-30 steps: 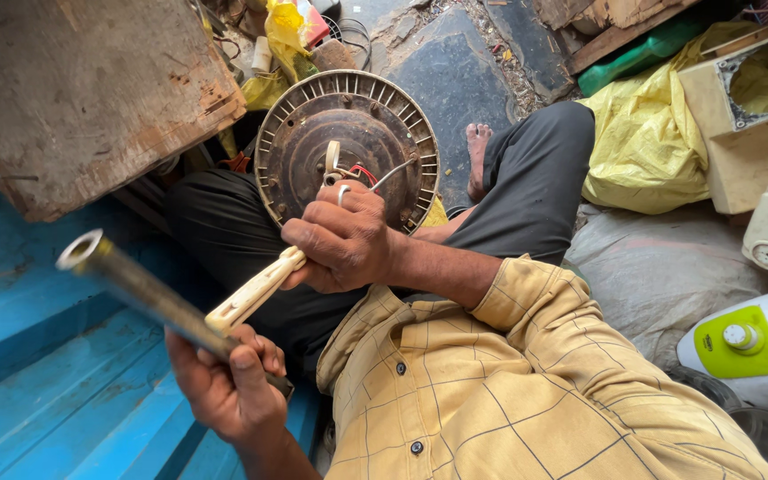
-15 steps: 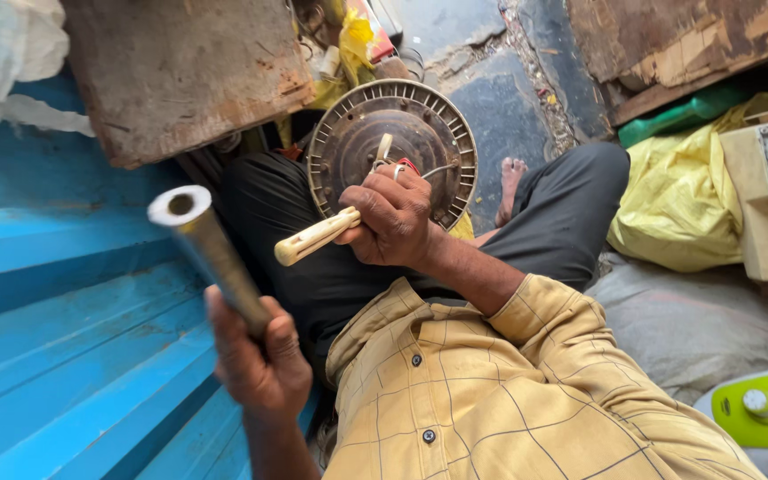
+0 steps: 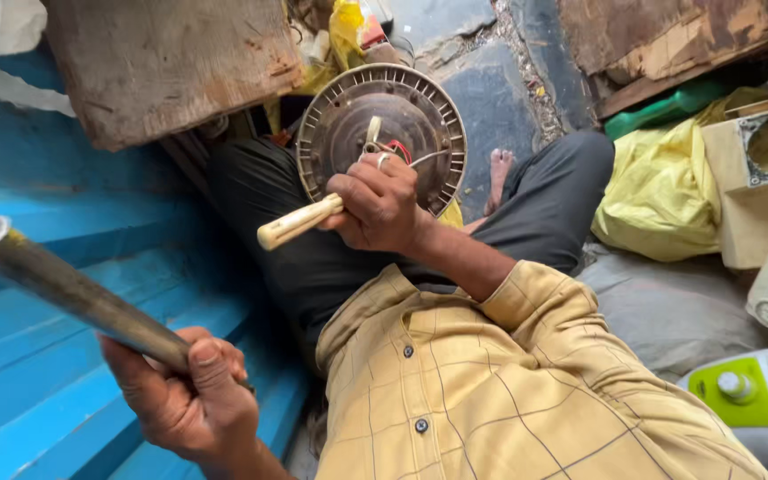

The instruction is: The person sits on the floor and uses a screwdriver and a metal pipe to adjust and tighten components on an electric motor. They repeatedly tap the motor housing with the pipe and use the screwdriver to manipulate internal parts.

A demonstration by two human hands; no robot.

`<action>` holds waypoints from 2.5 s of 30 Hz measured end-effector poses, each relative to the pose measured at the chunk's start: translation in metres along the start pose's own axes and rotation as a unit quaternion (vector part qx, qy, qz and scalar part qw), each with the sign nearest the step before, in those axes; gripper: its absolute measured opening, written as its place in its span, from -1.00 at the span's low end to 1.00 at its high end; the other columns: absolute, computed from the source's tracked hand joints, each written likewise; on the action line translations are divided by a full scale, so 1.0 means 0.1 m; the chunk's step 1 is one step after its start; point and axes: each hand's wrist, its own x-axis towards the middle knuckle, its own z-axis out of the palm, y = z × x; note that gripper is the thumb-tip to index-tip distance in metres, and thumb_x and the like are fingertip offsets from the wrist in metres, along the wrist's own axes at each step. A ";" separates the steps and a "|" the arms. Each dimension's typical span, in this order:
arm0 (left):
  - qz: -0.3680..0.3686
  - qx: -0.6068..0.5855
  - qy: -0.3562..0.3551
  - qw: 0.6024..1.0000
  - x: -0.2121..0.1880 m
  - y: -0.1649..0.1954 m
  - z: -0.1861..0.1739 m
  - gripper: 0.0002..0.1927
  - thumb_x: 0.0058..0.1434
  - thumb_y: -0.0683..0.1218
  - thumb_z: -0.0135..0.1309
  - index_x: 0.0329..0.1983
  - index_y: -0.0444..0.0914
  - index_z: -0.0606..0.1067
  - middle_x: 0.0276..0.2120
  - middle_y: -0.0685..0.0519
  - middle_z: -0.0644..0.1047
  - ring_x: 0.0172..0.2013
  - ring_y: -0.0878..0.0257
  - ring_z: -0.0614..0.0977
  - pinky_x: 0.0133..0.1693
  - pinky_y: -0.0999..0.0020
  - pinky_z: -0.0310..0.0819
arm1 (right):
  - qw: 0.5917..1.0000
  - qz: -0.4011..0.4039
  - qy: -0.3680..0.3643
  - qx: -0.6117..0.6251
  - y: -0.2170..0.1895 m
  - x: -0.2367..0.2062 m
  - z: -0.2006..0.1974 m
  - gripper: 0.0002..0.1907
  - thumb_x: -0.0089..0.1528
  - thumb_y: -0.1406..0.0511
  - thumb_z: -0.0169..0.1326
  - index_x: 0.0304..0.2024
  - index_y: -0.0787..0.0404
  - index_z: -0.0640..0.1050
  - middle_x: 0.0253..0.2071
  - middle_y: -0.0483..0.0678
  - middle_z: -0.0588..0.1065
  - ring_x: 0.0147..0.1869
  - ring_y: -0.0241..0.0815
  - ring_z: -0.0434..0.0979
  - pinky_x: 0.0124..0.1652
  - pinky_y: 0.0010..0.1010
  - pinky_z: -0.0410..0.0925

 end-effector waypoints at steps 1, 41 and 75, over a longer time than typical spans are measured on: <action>0.015 -0.025 0.002 1.000 0.01 -0.02 0.01 -0.32 0.54 -0.24 0.02 0.63 -0.08 0.07 -0.39 0.03 0.44 -0.55 0.41 0.39 -0.47 0.57 0.37 | 1.000 -0.011 0.005 -0.004 0.00 -0.03 0.02 -0.55 0.43 0.01 0.01 -0.26 0.26 0.52 -0.50 -0.06 0.34 -0.47 -0.07 0.35 -0.39 -0.21 0.21; 0.047 0.068 0.008 0.997 -0.27 -0.54 -0.01 -0.29 0.56 -0.25 -0.06 0.67 -0.15 -0.05 -0.36 0.03 0.39 -0.47 0.32 0.38 -0.30 0.51 0.37 | 0.994 -0.068 -0.014 -0.083 -0.06 -0.04 -0.04 -0.56 0.39 0.01 -0.02 -0.27 0.26 0.52 -0.49 -0.04 0.36 -0.47 -0.04 0.36 -0.24 0.10 0.33; 0.183 0.084 0.083 0.976 -0.32 -0.33 0.02 -0.27 0.48 -0.19 0.05 0.62 -0.11 0.02 -0.25 0.00 0.51 -0.36 0.28 0.54 -0.33 0.45 0.48 | 0.997 -0.059 -0.047 0.029 0.09 -0.31 -0.04 -0.46 0.42 -0.09 -0.03 -0.32 0.22 0.53 -0.52 -0.12 0.32 -0.48 -0.17 0.33 -0.40 -0.25 0.19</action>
